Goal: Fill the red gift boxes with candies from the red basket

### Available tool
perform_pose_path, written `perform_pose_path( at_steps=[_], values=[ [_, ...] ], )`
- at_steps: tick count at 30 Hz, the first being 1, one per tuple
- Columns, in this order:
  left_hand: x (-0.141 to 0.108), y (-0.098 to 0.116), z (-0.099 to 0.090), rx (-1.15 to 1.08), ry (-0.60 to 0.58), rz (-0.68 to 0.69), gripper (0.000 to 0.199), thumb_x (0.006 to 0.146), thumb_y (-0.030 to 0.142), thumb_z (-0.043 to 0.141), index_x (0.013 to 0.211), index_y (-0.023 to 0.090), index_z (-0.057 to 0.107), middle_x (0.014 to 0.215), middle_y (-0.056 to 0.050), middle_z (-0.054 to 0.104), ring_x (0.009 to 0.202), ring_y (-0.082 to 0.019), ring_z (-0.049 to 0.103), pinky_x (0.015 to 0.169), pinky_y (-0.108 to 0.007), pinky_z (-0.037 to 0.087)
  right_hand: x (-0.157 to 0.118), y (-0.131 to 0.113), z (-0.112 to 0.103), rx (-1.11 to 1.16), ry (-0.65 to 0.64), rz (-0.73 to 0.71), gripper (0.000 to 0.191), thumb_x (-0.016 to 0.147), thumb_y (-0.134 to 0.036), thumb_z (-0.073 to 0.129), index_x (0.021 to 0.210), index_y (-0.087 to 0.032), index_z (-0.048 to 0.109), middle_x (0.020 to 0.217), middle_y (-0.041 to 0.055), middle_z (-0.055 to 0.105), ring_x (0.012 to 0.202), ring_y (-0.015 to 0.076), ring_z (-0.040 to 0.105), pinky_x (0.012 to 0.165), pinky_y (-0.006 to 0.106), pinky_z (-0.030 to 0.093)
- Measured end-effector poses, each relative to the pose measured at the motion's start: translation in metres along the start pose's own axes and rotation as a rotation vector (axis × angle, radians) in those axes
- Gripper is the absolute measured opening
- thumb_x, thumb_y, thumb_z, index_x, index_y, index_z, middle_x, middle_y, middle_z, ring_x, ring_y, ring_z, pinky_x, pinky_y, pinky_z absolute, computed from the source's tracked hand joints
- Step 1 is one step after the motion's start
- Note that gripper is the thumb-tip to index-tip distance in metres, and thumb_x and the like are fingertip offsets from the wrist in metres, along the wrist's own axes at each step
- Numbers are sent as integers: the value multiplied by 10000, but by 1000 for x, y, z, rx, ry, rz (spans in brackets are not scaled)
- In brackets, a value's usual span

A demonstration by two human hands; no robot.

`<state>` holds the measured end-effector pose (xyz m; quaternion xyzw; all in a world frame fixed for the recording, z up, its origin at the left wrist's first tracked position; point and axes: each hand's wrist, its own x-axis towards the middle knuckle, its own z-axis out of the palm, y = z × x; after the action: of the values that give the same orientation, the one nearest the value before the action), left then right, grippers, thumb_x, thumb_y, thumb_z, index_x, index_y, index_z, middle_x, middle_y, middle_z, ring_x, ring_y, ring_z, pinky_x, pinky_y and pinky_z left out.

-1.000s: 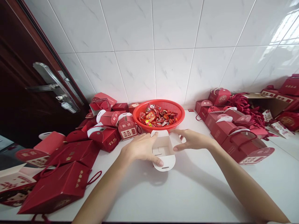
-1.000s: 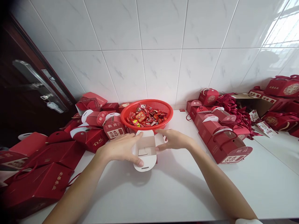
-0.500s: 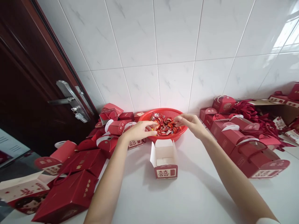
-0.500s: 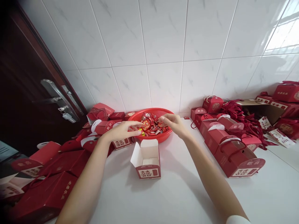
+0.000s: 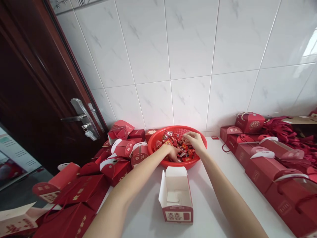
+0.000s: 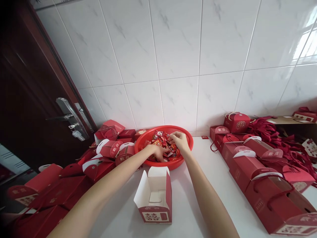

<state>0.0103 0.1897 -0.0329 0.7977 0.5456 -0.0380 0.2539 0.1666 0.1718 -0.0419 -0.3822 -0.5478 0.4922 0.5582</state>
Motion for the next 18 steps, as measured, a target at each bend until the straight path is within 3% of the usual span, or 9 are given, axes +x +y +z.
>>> perform_pose_path(
  at_steps=[3,9,11,15,18],
  values=[
    [10,5,5,90,-84,-82,871,351,281,889,1197,259,685,1232,-155,703,1171,-433,601,992,-505,459,1,2,-2,-12,12,7,188,683,-383,668,673,-196,646,690,25,693,630,153,633,659,289,544],
    [5,-4,-2,31,-74,49,497,499,244,816,987,239,717,1006,-48,760,1001,-331,678,865,-372,526,4,3,-2,11,29,35,180,671,-374,668,664,-197,640,661,20,676,568,150,613,603,295,544],
    [2,-10,-7,-143,40,80,484,552,197,792,1028,222,710,1048,-50,752,1024,-308,677,884,-351,523,4,3,-2,27,34,47,168,675,-363,663,664,-199,630,669,18,672,551,148,610,595,302,543],
    [-4,-16,-13,-556,363,78,668,586,204,847,1215,156,627,1246,-122,685,1177,-306,614,996,-362,490,4,5,-3,4,109,63,125,678,-319,658,693,-198,628,719,19,674,597,142,612,604,283,537],
    [-8,-15,-13,-760,416,89,691,604,302,895,1214,150,608,1227,-129,692,1184,-307,612,998,-385,508,4,5,-3,-22,117,86,114,692,-298,663,740,-199,636,746,17,674,635,141,618,604,267,532]
  ],
)
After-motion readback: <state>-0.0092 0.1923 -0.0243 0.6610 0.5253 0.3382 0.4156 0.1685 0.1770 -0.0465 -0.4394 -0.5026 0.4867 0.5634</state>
